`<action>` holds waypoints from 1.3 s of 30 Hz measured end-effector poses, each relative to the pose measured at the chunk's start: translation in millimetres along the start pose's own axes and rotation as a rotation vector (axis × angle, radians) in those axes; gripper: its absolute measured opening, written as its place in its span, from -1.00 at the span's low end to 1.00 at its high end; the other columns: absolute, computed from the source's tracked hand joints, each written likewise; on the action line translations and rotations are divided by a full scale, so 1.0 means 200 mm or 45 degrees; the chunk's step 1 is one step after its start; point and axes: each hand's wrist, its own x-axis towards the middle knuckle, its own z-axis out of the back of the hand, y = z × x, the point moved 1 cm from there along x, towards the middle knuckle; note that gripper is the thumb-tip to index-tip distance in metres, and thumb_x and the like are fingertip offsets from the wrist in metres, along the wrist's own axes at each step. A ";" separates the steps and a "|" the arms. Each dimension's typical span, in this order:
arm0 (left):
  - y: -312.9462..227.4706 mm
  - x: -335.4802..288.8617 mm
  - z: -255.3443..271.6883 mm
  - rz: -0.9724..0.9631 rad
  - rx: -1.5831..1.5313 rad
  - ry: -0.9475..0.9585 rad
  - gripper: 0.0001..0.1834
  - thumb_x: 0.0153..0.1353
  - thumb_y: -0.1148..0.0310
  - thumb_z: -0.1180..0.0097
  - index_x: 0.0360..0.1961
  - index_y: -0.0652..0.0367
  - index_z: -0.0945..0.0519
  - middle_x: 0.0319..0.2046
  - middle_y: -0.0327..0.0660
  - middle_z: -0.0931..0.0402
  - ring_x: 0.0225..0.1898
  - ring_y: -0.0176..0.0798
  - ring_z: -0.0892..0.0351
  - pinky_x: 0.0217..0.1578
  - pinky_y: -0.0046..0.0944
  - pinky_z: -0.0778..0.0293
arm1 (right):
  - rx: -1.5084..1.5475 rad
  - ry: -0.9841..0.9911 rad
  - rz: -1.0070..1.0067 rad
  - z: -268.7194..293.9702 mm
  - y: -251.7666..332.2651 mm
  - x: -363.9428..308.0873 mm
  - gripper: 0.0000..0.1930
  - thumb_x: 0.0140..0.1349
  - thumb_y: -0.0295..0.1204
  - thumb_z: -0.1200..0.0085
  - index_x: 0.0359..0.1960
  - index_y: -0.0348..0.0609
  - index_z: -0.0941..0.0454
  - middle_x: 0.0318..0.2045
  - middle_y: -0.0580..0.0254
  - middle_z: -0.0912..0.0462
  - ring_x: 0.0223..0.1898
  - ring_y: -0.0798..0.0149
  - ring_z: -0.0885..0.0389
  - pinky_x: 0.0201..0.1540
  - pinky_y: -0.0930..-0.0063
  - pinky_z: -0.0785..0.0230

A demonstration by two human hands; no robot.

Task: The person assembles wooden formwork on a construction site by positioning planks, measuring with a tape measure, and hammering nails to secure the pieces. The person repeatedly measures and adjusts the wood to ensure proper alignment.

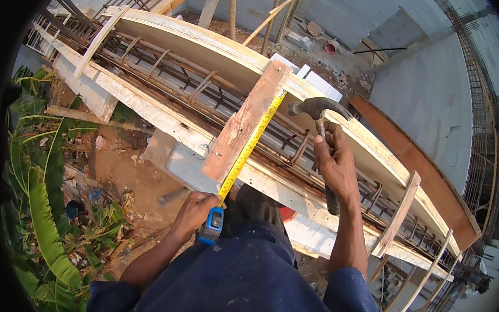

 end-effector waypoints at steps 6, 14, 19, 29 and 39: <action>-0.04 -0.01 0.02 -0.038 0.036 0.050 -0.62 0.22 0.21 -0.06 -0.45 0.38 -0.67 -0.59 -0.24 -0.57 -0.55 -0.44 -0.48 -0.44 -0.37 -0.37 | -0.149 -0.212 -0.093 0.11 -0.06 0.01 -0.64 0.33 -0.16 -0.15 -0.26 -0.28 -0.51 -0.64 0.37 -0.39 -0.64 0.51 -0.33 -0.57 0.51 -0.22; 0.02 0.04 0.01 -0.016 0.070 -0.009 -0.61 0.20 0.21 -0.04 -0.44 0.38 -0.67 -0.60 -0.20 -0.56 -0.56 -0.41 -0.49 -0.45 -0.36 -0.39 | 0.186 -0.153 -0.252 0.11 0.07 0.36 -0.62 0.42 -0.12 -0.01 -0.48 -0.11 -0.41 -0.71 0.47 -0.31 -0.74 0.54 -0.28 -0.71 0.57 -0.16; 0.06 0.04 0.00 -0.132 0.148 -0.066 -0.63 0.15 0.20 -0.09 -0.42 0.35 -0.70 -0.65 -0.16 -0.55 -0.60 -0.40 -0.48 -0.46 -0.33 -0.40 | 0.042 0.136 -0.169 0.01 0.19 0.44 -0.66 0.39 -0.19 -0.07 -0.49 -0.10 -0.38 -0.69 0.47 -0.32 -0.72 0.55 -0.27 -0.68 0.58 -0.17; 0.00 0.00 0.00 -0.019 0.228 -0.120 -0.60 0.14 0.12 -0.07 -0.36 0.29 -0.71 -0.60 0.05 -0.57 -0.56 -0.12 -0.58 -0.40 -0.19 -0.46 | -0.241 0.328 0.028 -0.04 0.32 0.72 -0.60 0.38 -0.07 -0.06 -0.42 -0.17 -0.47 -0.74 0.49 -0.27 -0.75 0.57 -0.17 -0.72 0.58 -0.05; 0.04 0.01 0.00 0.131 0.125 -0.066 -0.60 0.16 0.13 -0.11 -0.35 0.32 -0.71 -0.62 -0.02 -0.57 -0.58 -0.26 -0.55 -0.46 -0.24 -0.42 | -0.186 0.350 -0.146 0.06 -0.06 0.98 -0.43 0.40 0.02 0.07 -0.05 -0.35 -0.65 -0.08 -0.06 -0.66 -0.02 0.18 -0.53 0.05 0.27 -0.32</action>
